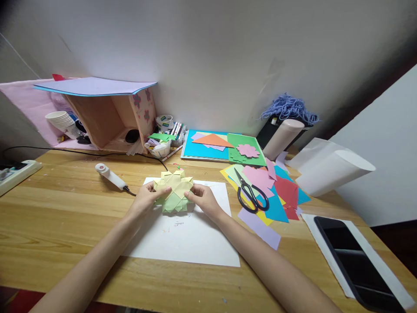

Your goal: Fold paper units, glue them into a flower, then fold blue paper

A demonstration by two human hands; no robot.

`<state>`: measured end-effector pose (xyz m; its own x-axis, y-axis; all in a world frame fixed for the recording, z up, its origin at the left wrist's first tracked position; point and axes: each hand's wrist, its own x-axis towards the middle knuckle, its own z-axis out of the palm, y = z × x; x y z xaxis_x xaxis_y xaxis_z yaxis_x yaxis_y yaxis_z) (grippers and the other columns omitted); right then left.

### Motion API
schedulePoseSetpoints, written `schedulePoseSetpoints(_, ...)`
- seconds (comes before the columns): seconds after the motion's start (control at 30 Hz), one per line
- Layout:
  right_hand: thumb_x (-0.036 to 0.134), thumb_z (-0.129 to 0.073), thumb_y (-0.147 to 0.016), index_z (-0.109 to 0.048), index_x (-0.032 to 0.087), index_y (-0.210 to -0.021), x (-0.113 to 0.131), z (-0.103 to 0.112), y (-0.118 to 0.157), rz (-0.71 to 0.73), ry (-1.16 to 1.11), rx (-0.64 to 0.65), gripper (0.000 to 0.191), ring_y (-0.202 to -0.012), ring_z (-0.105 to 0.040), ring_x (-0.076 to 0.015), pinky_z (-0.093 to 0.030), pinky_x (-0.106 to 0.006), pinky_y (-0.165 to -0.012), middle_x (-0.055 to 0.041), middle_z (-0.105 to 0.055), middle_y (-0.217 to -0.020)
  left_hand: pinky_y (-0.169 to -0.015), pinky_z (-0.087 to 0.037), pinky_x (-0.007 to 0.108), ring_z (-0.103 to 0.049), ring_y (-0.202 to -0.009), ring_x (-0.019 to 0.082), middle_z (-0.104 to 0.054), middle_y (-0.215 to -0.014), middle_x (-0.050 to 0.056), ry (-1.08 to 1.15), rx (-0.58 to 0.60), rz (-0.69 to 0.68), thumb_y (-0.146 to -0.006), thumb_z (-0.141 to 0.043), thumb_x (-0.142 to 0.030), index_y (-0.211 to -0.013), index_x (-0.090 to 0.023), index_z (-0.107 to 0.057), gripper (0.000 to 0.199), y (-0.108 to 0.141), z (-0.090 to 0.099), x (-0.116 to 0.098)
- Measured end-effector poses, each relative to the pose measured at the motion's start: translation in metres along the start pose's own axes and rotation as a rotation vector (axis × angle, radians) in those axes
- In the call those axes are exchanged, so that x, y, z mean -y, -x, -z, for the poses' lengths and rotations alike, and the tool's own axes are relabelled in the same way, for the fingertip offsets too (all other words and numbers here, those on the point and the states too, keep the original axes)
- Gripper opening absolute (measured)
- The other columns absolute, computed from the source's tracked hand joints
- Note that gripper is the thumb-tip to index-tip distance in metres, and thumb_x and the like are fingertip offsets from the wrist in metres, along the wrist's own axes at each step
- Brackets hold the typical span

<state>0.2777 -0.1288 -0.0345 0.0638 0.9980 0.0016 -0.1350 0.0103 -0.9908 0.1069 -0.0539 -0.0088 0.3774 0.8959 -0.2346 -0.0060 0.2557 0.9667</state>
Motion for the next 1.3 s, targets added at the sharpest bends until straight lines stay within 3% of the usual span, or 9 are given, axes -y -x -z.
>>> schedulePoseSetpoints(0.27,0.042,-0.064,-0.072,-0.064,0.015,-0.083,-0.001,0.001,0.0,0.008,0.064,-0.04,0.029,-0.071,-0.057,-0.0174,-0.044,-0.029,-0.065,-0.0045,-0.064,-0.078,-0.065,-0.048,0.027,-0.063,-0.07,0.019,-0.068,-0.075,0.006,0.083,0.042,-0.036,-0.046,-0.079,-0.042,-0.084,-0.011,-0.064,0.05,0.0019,-0.0015,-0.0013)
schedulePoseSetpoints(0.53,0.039,-0.065,-0.071,-0.065,0.016,-0.082,0.0006,0.0001,-0.0001,0.012,0.043,-0.042,0.026,-0.07,-0.056,-0.0161,-0.043,-0.028,-0.064,-0.0031,-0.064,-0.077,-0.047,-0.039,0.02,-0.052,-0.051,0.011,-0.062,-0.059,0.001,0.037,-0.02,-0.081,-0.058,-0.071,-0.046,-0.07,-0.011,-0.062,0.039,0.0026,-0.0026,-0.003)
schedulePoseSetpoints(0.8,0.043,-0.066,-0.07,-0.066,0.016,-0.085,0.0,0.0004,0.0001,0.005,0.037,-0.052,0.031,-0.075,-0.059,-0.0188,-0.045,-0.03,-0.067,-0.0049,-0.067,-0.082,-0.062,-0.047,0.027,-0.063,-0.071,0.02,-0.069,-0.081,0.009,0.07,0.018,-0.043,-0.046,-0.079,-0.04,-0.081,-0.011,-0.062,0.048,0.0004,0.0,-0.0002)
schedulePoseSetpoints(0.9,0.043,-0.066,-0.07,-0.066,0.017,-0.086,0.0,0.0,-0.0001,-0.003,0.032,-0.048,0.031,-0.076,-0.06,-0.0196,-0.045,-0.03,-0.067,-0.0053,-0.067,-0.084,-0.064,-0.048,0.029,-0.063,-0.071,0.02,-0.069,-0.08,0.008,0.062,0.011,-0.052,-0.042,-0.081,-0.038,-0.079,-0.011,-0.062,0.05,-0.0016,0.001,0.0023)
schedulePoseSetpoints(1.03,0.041,-0.066,-0.07,-0.067,0.017,-0.086,0.0007,-0.0006,-0.0004,0.004,0.025,-0.046,0.029,-0.075,-0.059,-0.0187,-0.045,-0.029,-0.065,-0.0046,-0.067,-0.082,-0.063,-0.047,0.027,-0.062,-0.071,0.018,-0.068,-0.077,0.006,0.047,0.013,-0.066,-0.049,-0.078,-0.04,-0.081,-0.012,-0.062,0.046,-0.0014,0.0001,0.0019)
schedulePoseSetpoints(1.2,0.043,-0.065,-0.07,-0.067,0.017,-0.085,0.0024,-0.0011,-0.0001,0.005,0.056,-0.065,0.03,-0.069,-0.057,-0.0181,-0.042,-0.027,-0.058,-0.0038,-0.065,-0.075,-0.055,-0.045,0.023,-0.058,-0.058,0.015,-0.062,-0.058,0.001,0.041,-0.013,-0.079,-0.058,-0.072,-0.045,-0.068,-0.013,-0.06,0.035,0.0019,-0.0017,-0.0013)
schedulePoseSetpoints(1.3,0.043,-0.065,-0.07,-0.067,0.017,-0.085,0.0018,-0.0006,-0.0001,0.004,0.05,-0.071,0.03,-0.069,-0.057,-0.0177,-0.042,-0.027,-0.058,-0.0036,-0.066,-0.077,-0.06,-0.046,0.025,-0.06,-0.064,0.017,-0.065,-0.065,0.002,0.057,0.022,-0.088,-0.056,-0.075,-0.041,-0.078,-0.012,-0.062,0.038,0.0017,-0.001,-0.0011)
